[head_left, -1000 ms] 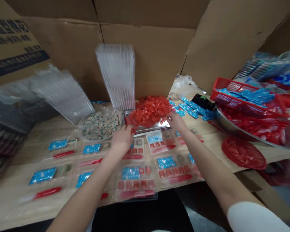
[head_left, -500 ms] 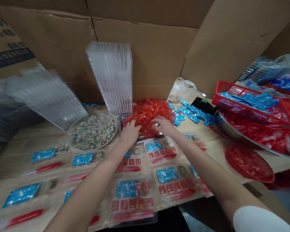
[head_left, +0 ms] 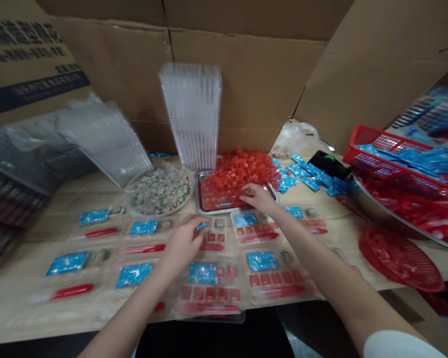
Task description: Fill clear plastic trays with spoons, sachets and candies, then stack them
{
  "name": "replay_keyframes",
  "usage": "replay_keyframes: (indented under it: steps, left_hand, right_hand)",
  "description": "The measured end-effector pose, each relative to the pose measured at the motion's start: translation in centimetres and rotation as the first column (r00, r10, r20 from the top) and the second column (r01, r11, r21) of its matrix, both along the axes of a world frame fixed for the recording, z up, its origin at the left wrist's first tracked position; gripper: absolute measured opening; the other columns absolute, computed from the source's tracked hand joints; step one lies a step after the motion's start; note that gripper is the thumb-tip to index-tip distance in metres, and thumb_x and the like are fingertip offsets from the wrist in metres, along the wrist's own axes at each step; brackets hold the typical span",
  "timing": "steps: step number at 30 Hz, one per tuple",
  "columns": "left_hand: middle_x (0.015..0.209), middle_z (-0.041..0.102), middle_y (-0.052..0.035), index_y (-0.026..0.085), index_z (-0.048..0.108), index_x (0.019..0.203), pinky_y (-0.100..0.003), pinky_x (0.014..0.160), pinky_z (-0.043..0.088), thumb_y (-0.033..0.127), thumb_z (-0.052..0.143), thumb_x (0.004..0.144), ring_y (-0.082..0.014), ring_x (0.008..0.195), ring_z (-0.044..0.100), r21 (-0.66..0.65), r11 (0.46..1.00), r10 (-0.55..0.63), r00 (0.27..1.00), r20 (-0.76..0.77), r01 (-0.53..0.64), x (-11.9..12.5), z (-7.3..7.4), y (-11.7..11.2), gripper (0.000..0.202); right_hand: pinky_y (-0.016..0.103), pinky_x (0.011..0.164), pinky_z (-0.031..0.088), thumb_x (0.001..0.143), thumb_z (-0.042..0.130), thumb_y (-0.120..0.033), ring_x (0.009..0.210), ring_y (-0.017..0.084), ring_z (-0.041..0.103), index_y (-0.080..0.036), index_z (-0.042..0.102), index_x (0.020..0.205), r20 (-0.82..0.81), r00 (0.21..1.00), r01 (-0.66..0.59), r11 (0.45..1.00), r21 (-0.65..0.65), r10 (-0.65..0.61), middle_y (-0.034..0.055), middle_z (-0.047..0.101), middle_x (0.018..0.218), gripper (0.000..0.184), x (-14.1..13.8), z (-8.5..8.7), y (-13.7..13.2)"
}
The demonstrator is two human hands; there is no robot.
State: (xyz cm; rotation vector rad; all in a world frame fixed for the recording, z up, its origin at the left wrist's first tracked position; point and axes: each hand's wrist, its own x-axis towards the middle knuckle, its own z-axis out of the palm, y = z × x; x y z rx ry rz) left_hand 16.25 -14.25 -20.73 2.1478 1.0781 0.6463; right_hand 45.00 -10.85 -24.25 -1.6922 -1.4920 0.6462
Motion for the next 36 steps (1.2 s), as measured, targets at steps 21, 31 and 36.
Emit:
replay_keyframes:
  steps: [21, 31, 36]
  left_hand:
    - [0.094, 0.066, -0.0045, 0.019, 0.053, 0.108, -0.028, 0.073, 0.051, 0.013, 0.062, 0.073, -0.0165, 0.086, 0.064, -0.447, 0.884, 0.138, 0.836, 0.53, 0.137, 3.6, 0.8, -2.2, 0.037]
    - [0.103, 0.063, -0.0057, 0.021, 0.053, 0.108, -0.035, 0.084, 0.045, 0.013, 0.041, 0.088, -0.0196, 0.095, 0.058, 0.223, 0.974, 0.031, 0.997, 0.07, -0.046, 1.9, 2.2, -5.1, 0.025]
    - [0.095, 0.064, -0.0065, 0.019, 0.051, 0.102, -0.034, 0.075, 0.045, 0.017, 0.045, 0.087, -0.0218, 0.087, 0.059, 0.295, 0.953, 0.101, 0.991, -0.083, -0.073, 1.6, 1.9, -5.5, 0.016]
  right_hand:
    - [0.027, 0.066, 0.048, 0.081, 0.058, -0.023, 0.084, 0.016, 0.057, -0.022, 0.061, 0.099, -0.093, 0.964, -0.238, 0.964, 0.119, 0.25, 0.0043, 0.06, 0.094, 0.019, -9.3, 6.1, -9.6]
    - [0.028, 0.064, 0.048, 0.073, 0.052, -0.013, 0.071, 0.014, 0.057, -0.02, 0.055, 0.096, -0.251, 0.968, 0.041, 0.992, 0.121, -0.009, 0.0021, 0.059, 0.083, 0.024, -12.9, 3.8, -11.6]
    - [0.03, 0.068, 0.048, 0.07, 0.052, -0.013, 0.074, 0.016, 0.056, -0.02, 0.056, 0.099, -0.137, 0.99, 0.048, 0.991, 0.123, -0.031, 0.0028, 0.058, 0.084, 0.03, -13.3, 4.2, -12.1]
